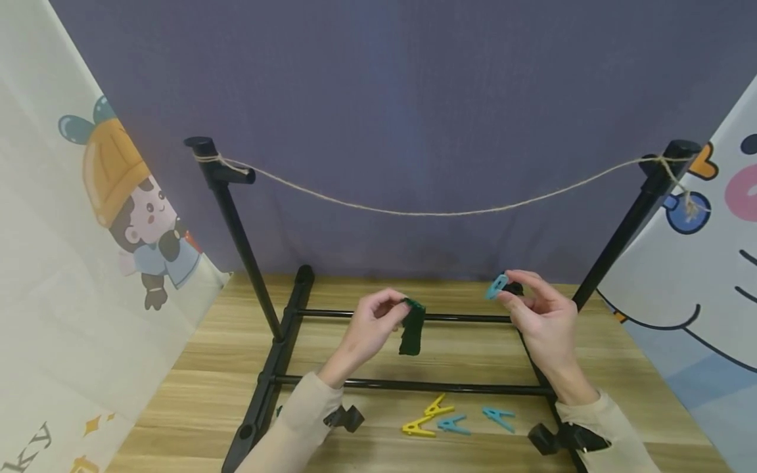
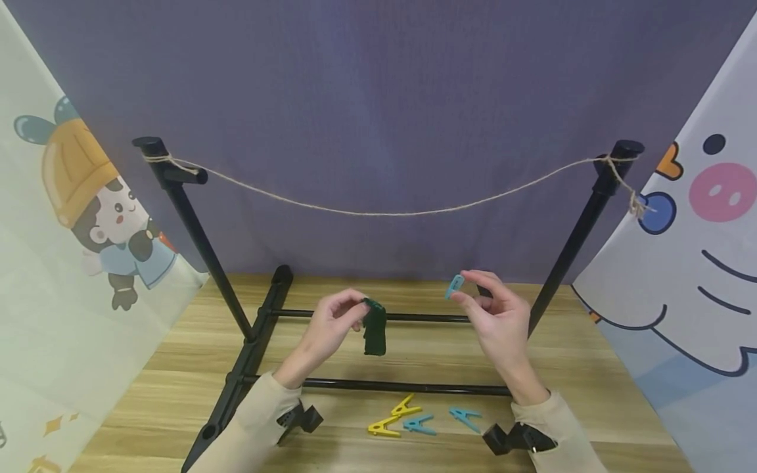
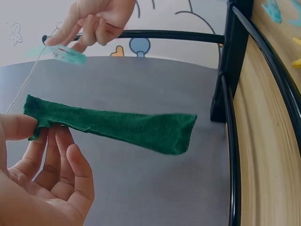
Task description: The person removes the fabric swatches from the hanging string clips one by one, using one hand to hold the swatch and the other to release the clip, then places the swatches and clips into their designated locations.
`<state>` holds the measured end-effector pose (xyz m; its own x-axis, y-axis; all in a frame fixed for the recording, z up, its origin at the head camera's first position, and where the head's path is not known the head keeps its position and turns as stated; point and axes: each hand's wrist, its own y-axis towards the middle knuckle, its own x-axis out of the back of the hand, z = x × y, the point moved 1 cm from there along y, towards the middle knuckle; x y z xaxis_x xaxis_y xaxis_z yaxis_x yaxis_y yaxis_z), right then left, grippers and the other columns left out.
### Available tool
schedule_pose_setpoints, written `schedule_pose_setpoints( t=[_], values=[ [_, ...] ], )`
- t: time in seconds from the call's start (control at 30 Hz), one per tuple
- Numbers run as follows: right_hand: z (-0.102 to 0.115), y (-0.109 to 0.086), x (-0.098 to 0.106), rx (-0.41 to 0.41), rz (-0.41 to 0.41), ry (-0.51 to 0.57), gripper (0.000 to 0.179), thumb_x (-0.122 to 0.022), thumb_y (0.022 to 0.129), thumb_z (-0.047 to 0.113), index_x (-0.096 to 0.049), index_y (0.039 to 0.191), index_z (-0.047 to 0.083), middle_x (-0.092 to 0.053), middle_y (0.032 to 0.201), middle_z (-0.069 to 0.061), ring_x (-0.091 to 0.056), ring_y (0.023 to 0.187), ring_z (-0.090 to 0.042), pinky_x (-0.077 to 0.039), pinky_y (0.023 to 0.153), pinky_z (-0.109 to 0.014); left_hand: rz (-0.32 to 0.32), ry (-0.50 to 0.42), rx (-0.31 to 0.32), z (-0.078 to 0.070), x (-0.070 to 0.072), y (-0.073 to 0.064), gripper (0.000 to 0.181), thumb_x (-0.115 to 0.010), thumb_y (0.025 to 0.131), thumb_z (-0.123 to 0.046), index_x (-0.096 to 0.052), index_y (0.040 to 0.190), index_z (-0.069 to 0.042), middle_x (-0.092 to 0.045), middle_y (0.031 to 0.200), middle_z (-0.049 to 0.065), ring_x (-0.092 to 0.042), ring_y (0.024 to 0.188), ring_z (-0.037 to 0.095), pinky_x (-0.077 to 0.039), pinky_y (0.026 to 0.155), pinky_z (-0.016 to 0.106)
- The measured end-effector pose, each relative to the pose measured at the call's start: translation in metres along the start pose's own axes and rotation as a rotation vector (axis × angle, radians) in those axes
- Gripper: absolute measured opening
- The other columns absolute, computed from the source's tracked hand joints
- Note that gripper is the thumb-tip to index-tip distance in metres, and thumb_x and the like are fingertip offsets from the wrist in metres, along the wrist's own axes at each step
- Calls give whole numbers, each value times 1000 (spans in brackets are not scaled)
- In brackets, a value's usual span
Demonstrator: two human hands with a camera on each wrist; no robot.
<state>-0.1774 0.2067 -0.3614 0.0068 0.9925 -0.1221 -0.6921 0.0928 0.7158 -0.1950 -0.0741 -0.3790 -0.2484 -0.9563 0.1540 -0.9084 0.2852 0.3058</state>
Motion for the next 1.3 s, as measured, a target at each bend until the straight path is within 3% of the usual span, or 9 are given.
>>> schedule_pose_setpoints(
  t=[0.3, 0.57, 0.83, 1.07, 1.3],
  values=[
    [-7, -1, 7, 43, 52, 118, 35, -61, 91, -29, -67, 124, -19, -75, 115, -5, -24, 42, -14, -11, 39, -31, -13, 41, 25, 5, 9, -9, 17, -63, 104, -12, -74, 111, 0, -71, 99, 11, -62, 81, 9, -56, 75, 28],
    [-5, 0, 11, 13, 51, 92, 29, -64, 92, -25, -68, 120, -20, -75, 112, -4, -40, 45, -12, -14, 40, -31, -3, 52, 31, 8, 18, -16, 17, -64, 104, -12, -74, 112, -1, -71, 100, 14, -63, 82, 11, -55, 74, 26],
    [-3, -4, 16, -85, 27, -4, 26, -67, 94, -18, -64, 120, -23, -73, 103, 4, -29, 45, -18, -17, 42, -31, 7, 63, 14, 10, 25, -21, 16, -64, 103, -10, -74, 112, 0, -72, 100, 18, -63, 83, 9, -55, 74, 26],
    [-7, -8, 17, -89, 49, 5, 26, -65, 95, -19, -64, 121, -22, -73, 102, 4, -26, 46, -19, -15, 42, -33, 38, 96, 17, 11, 32, -28, 16, -64, 105, -12, -74, 111, -1, -77, 101, 20, -64, 80, 8, -54, 74, 26],
    [-8, -11, 17, -89, 75, -43, 28, -65, 95, -20, -63, 122, -22, -74, 107, 7, -23, 44, -19, -16, 41, -34, 15, 72, 15, 15, 40, -34, 17, -63, 106, -11, -73, 112, 1, -77, 100, 24, -63, 75, 5, -52, 70, 23]
  ],
)
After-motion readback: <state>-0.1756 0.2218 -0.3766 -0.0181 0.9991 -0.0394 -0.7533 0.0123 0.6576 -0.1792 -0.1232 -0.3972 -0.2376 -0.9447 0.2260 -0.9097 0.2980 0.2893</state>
